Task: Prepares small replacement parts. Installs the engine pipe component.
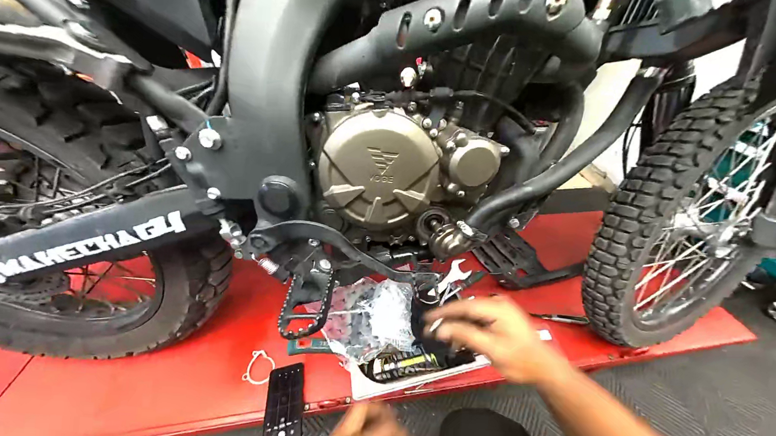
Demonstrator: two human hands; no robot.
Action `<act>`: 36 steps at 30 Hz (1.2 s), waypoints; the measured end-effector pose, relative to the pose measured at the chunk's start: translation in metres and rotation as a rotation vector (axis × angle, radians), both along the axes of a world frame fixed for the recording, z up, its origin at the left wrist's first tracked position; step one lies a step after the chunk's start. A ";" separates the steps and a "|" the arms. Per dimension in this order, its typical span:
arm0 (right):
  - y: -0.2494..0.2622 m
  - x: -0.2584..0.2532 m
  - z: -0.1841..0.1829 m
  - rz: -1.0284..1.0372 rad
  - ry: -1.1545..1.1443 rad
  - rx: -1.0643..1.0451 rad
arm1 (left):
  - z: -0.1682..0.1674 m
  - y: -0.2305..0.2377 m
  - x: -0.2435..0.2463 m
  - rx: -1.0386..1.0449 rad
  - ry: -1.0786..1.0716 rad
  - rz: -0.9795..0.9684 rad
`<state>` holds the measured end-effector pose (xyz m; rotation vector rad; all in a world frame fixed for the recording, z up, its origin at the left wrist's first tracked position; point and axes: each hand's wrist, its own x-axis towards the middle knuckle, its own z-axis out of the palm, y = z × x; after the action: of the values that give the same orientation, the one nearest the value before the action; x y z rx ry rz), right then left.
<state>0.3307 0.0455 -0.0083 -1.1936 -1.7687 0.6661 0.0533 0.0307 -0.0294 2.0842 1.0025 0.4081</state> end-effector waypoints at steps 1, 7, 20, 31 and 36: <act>0.003 0.014 0.015 -0.093 -0.051 0.108 | -0.002 0.019 0.030 -0.014 -0.033 -0.015; 0.047 0.034 0.073 -0.381 -0.571 0.655 | -0.024 0.076 0.140 0.162 -0.331 0.138; 0.101 0.010 0.050 -0.767 -1.047 0.766 | -0.037 0.090 0.152 0.198 -0.413 0.101; 0.111 -0.003 0.042 -0.915 -1.032 0.748 | -0.038 0.091 0.139 0.285 -0.251 0.057; 0.114 -0.004 0.041 -0.935 -0.991 0.766 | -0.041 0.092 0.136 0.308 -0.230 0.045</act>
<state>0.3266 0.1593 0.0322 -1.6397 -1.5911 -1.2234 0.1891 0.1231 -0.0702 2.2222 0.8945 0.8510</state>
